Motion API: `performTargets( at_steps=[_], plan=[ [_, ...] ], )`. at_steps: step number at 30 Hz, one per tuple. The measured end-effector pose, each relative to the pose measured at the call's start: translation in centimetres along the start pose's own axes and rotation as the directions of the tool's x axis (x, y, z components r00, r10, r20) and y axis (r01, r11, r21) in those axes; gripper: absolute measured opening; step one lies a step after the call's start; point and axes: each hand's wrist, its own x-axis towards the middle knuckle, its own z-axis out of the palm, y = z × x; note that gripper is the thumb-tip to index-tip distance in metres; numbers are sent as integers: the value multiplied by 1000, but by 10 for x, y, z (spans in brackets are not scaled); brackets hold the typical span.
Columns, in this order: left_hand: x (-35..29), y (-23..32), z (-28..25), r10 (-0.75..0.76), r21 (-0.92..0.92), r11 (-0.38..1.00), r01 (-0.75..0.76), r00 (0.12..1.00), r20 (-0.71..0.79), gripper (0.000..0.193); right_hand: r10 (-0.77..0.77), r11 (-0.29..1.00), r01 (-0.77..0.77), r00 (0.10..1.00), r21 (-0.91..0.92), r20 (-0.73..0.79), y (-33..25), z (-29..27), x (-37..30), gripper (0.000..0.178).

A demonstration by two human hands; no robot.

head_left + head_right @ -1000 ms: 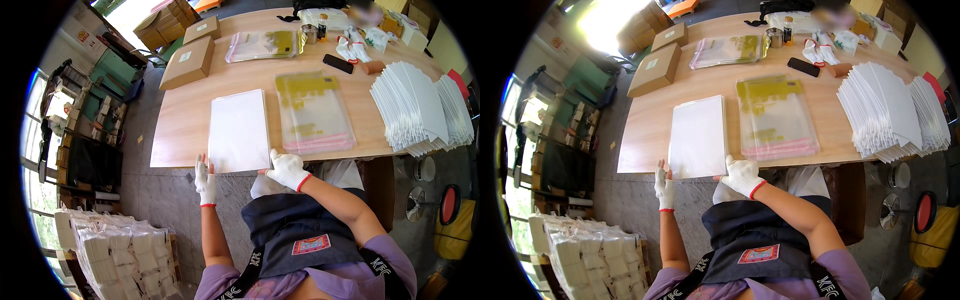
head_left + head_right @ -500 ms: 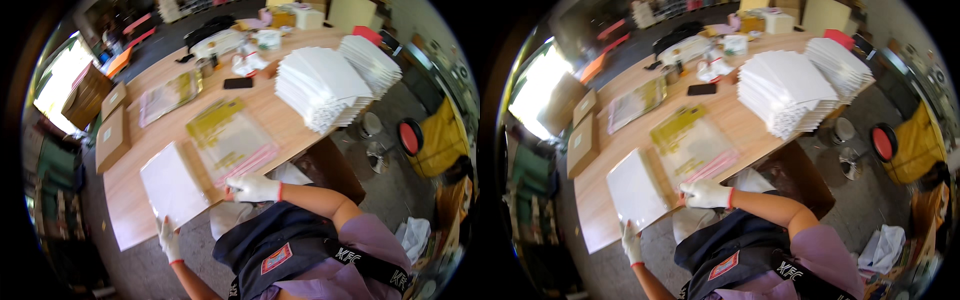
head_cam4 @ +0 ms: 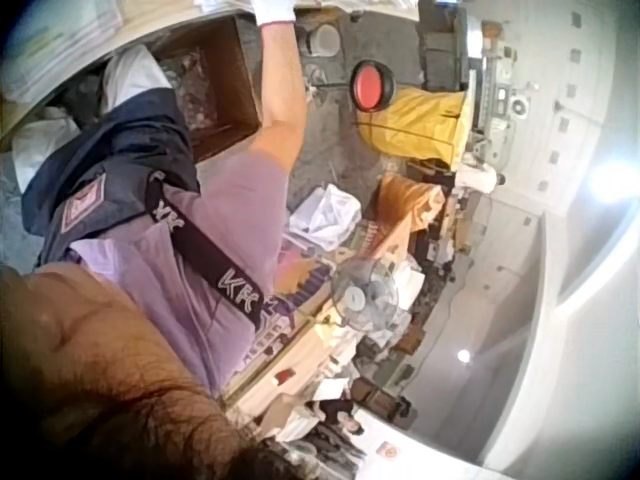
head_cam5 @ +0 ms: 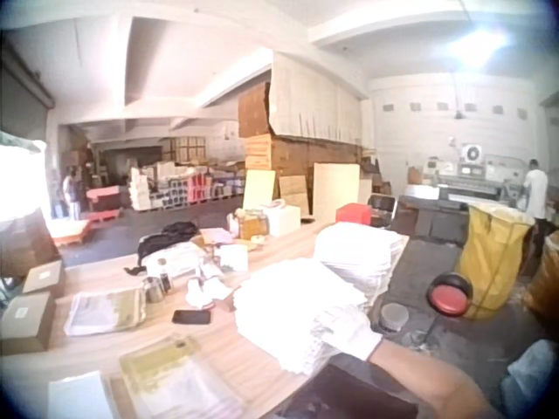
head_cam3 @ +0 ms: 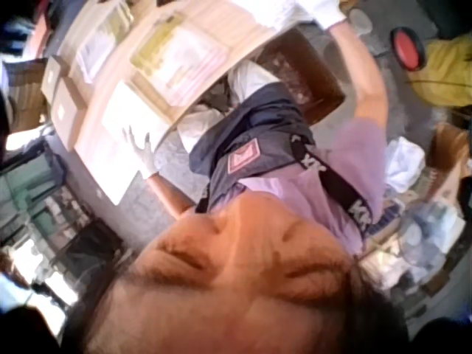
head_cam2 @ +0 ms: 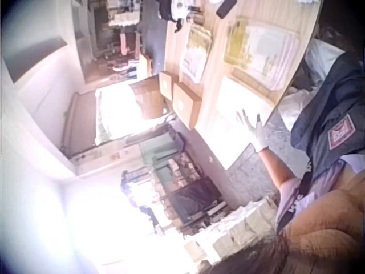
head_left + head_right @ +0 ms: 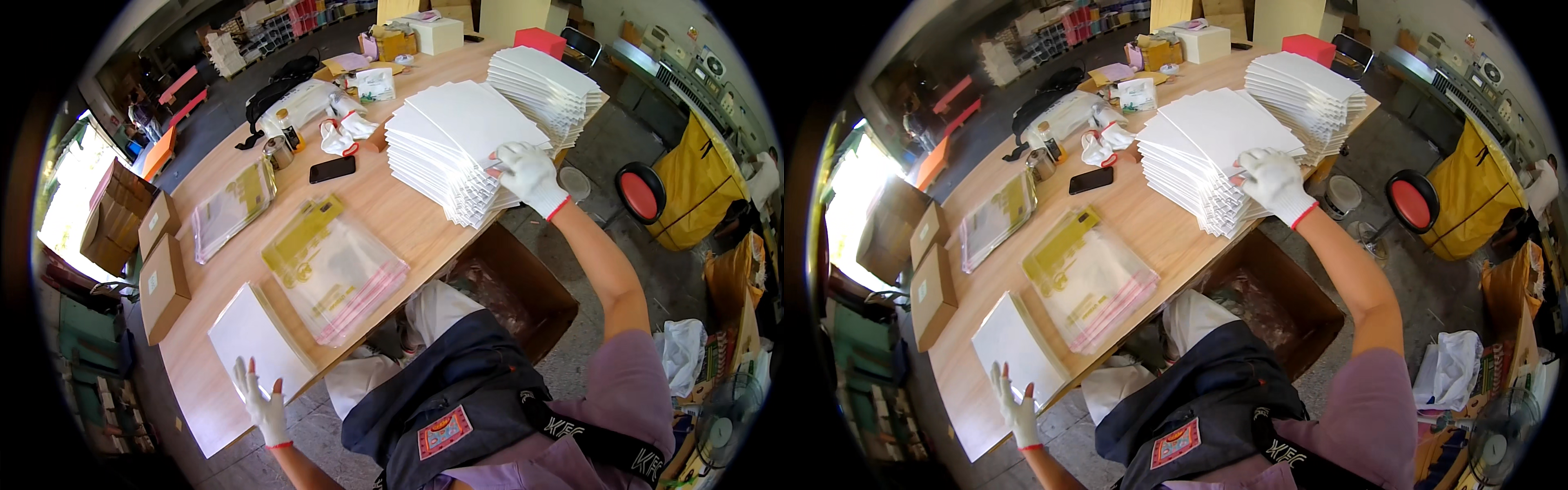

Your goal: The person repeatedly picks up white rectangular sheets from a large stack on a table and places them into clear plastic sleeves. The person wears white gloves and works in a repetitive cycle of picking, inserting, and stacking the packaged sheets.

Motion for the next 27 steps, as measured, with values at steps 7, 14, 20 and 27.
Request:
performTargets(
  at_steps=[7,14,20,27],
  plan=[
    [31,65,58,133,-171,981,-94,963,235,58,-62,979,80,993,-189,102,4,19,11,20],
    [46,79,148,300,275,834,-478,812,500,52,-157,986,168,955,19,-252,-22,-28,-42,14],
    [64,93,174,337,208,876,-435,861,380,44,481,-199,-739,498,643,721,5,7,-96,48],
    [88,111,165,68,413,868,-276,890,450,28,585,-512,-377,504,772,635,73,43,-60,24]
  ],
)
